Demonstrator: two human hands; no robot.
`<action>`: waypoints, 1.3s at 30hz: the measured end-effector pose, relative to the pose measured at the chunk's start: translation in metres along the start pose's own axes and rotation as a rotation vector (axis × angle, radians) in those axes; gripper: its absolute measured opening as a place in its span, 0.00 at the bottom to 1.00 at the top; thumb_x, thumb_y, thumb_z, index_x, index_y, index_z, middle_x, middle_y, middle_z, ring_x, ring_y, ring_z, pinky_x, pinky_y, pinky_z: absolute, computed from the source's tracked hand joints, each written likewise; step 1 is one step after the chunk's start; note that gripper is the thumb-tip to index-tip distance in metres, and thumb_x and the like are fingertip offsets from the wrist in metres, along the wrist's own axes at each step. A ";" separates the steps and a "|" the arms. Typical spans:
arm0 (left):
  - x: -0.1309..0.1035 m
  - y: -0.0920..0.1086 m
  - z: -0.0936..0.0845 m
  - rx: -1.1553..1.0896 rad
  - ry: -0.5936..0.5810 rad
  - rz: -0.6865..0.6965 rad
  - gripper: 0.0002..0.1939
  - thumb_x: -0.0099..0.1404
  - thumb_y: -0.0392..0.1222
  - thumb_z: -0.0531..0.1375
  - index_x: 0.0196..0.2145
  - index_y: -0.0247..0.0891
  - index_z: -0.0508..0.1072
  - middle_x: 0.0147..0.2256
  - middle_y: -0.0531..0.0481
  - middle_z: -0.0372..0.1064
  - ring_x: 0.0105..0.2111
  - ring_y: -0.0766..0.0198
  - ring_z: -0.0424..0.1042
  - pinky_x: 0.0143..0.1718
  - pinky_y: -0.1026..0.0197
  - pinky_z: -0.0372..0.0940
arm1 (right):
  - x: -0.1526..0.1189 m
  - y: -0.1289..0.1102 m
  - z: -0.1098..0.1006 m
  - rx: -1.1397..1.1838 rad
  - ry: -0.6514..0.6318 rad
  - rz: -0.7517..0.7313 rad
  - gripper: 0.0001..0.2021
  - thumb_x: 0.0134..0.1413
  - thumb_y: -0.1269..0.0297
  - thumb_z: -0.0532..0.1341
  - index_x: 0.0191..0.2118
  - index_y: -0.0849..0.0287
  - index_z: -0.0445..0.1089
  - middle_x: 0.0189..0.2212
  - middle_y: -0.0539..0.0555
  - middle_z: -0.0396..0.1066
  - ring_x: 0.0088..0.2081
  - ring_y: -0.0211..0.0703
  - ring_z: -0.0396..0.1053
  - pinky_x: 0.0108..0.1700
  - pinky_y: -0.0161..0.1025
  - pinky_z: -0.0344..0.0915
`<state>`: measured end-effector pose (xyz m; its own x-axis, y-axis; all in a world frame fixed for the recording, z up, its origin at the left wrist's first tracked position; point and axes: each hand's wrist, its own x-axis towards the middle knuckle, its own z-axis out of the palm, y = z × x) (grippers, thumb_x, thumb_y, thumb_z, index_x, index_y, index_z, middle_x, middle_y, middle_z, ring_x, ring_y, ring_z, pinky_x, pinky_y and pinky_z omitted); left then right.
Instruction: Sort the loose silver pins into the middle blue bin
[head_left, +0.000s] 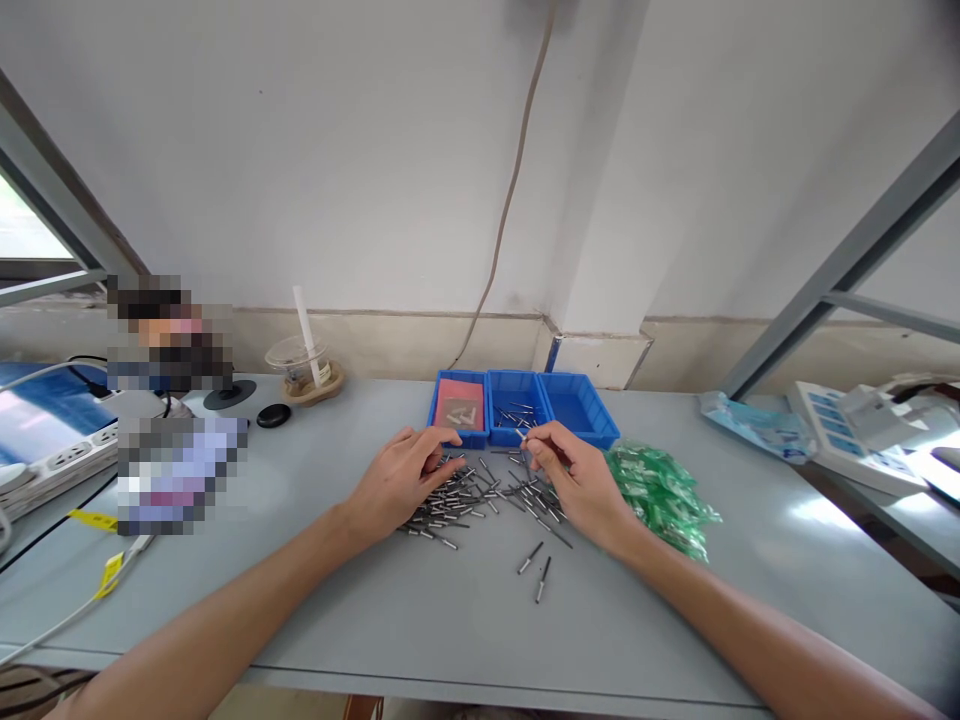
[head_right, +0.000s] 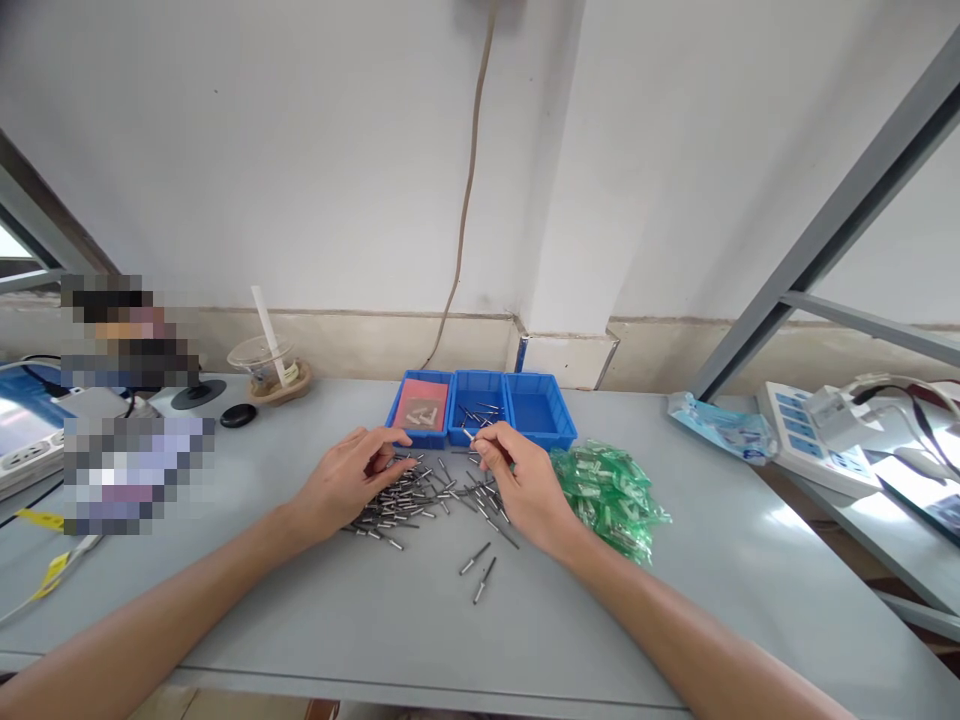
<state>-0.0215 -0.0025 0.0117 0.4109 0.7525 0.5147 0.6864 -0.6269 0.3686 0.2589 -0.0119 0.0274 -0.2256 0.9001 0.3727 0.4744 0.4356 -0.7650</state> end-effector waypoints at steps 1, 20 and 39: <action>0.000 0.000 0.000 -0.001 -0.003 -0.006 0.10 0.78 0.51 0.58 0.51 0.44 0.70 0.25 0.60 0.61 0.28 0.63 0.65 0.37 0.61 0.63 | 0.000 0.000 0.000 0.000 -0.001 0.003 0.12 0.76 0.55 0.54 0.43 0.53 0.71 0.31 0.50 0.72 0.34 0.44 0.69 0.38 0.41 0.63; -0.002 0.000 -0.001 0.005 -0.046 -0.058 0.11 0.79 0.52 0.55 0.51 0.47 0.71 0.25 0.59 0.61 0.26 0.63 0.65 0.31 0.63 0.61 | 0.000 0.001 0.001 0.077 -0.015 0.075 0.14 0.75 0.52 0.55 0.42 0.53 0.72 0.30 0.49 0.71 0.27 0.41 0.63 0.28 0.38 0.58; -0.003 0.000 0.002 0.061 0.019 0.012 0.19 0.80 0.57 0.53 0.43 0.44 0.77 0.21 0.56 0.65 0.24 0.63 0.65 0.29 0.63 0.60 | 0.000 0.002 0.002 0.093 -0.015 0.074 0.15 0.74 0.50 0.55 0.42 0.53 0.71 0.30 0.50 0.71 0.26 0.40 0.63 0.26 0.37 0.57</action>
<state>-0.0213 -0.0047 0.0086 0.4076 0.7409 0.5338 0.7174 -0.6215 0.3147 0.2585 -0.0110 0.0246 -0.2060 0.9296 0.3055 0.4099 0.3655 -0.8357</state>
